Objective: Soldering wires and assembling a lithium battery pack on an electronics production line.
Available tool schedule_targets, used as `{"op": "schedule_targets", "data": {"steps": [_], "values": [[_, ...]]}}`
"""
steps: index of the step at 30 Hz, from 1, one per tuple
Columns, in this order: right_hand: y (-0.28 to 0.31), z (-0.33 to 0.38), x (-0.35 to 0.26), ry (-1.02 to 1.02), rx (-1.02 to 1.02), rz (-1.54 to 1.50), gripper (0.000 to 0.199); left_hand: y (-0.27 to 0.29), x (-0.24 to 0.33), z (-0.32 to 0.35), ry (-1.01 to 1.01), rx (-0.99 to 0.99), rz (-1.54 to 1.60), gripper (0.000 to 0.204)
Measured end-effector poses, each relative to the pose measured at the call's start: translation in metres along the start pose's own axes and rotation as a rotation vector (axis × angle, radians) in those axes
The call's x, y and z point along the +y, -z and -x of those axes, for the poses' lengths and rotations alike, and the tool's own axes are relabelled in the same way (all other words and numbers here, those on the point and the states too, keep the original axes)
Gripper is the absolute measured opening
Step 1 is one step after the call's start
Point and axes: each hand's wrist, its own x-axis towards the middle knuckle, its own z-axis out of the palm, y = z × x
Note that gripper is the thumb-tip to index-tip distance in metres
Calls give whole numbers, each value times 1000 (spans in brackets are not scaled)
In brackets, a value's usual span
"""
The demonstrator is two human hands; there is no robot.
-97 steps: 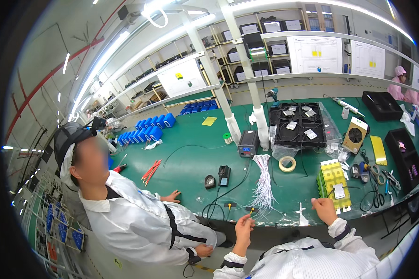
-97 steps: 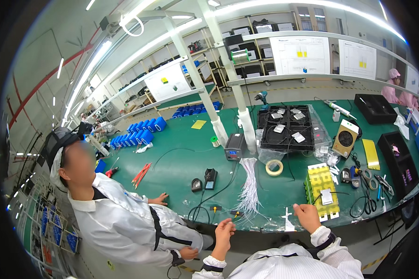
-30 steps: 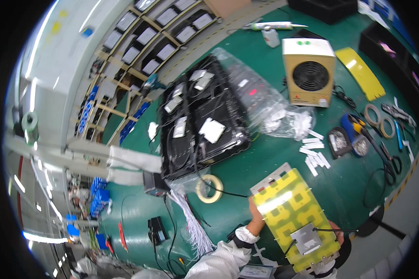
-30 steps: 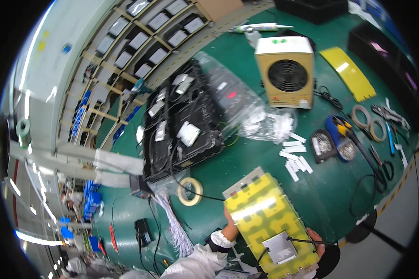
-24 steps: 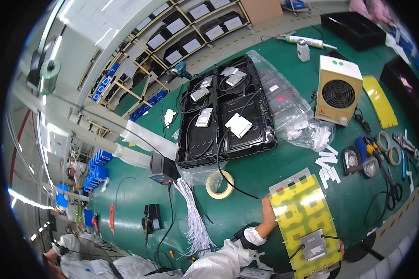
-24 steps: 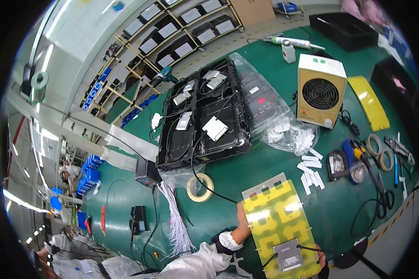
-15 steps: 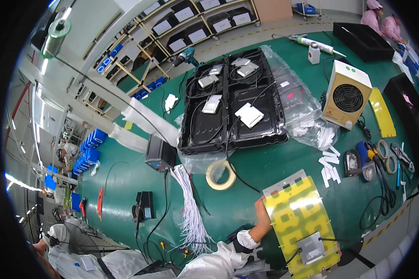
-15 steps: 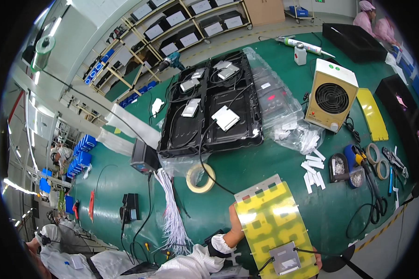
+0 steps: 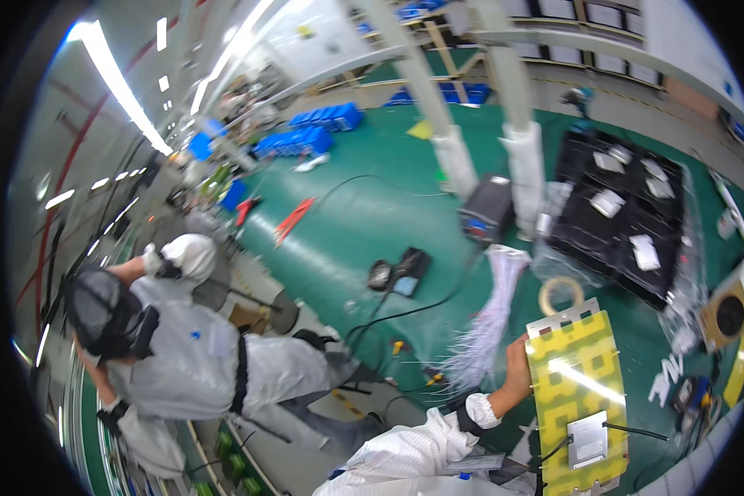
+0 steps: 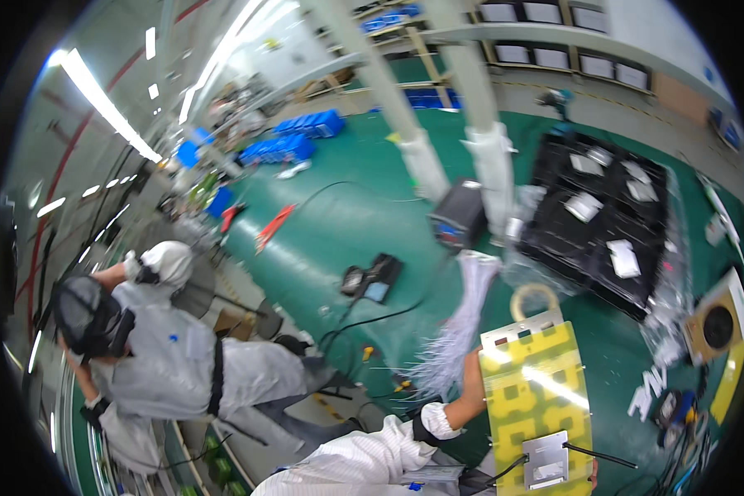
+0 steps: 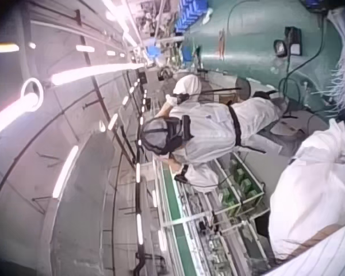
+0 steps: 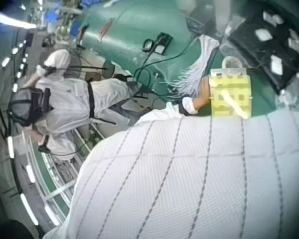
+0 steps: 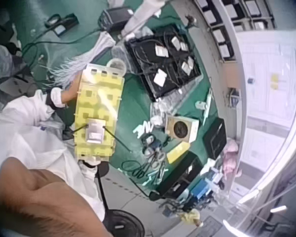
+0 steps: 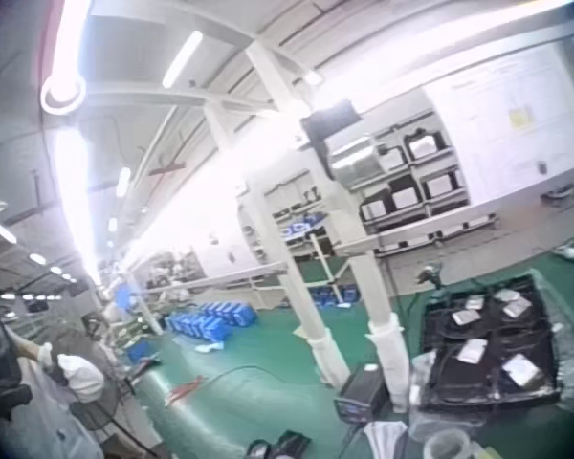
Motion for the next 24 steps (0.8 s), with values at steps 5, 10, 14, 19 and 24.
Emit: {"op": "schedule_targets", "data": {"steps": [5, 10, 14, 19, 24], "values": [[-86, 25, -13, -18, -234, 20, 25, 85, -32, -36, 86, 87, 41, 28], [-167, 70, -7, -22, -385, 59, 22, 171, -63, -66, 309, 197, 341, 34], [-238, 112, 11, -31, -488, 78, 21, 248, -95, -96, 98, 296, -57, 41], [-319, 157, 30, -71, -532, 51, 18, 330, -144, -130, 59, 321, -81, 32], [-368, 202, 47, -110, -527, 33, 16, 406, -194, -132, 388, 364, 361, 33]]}}
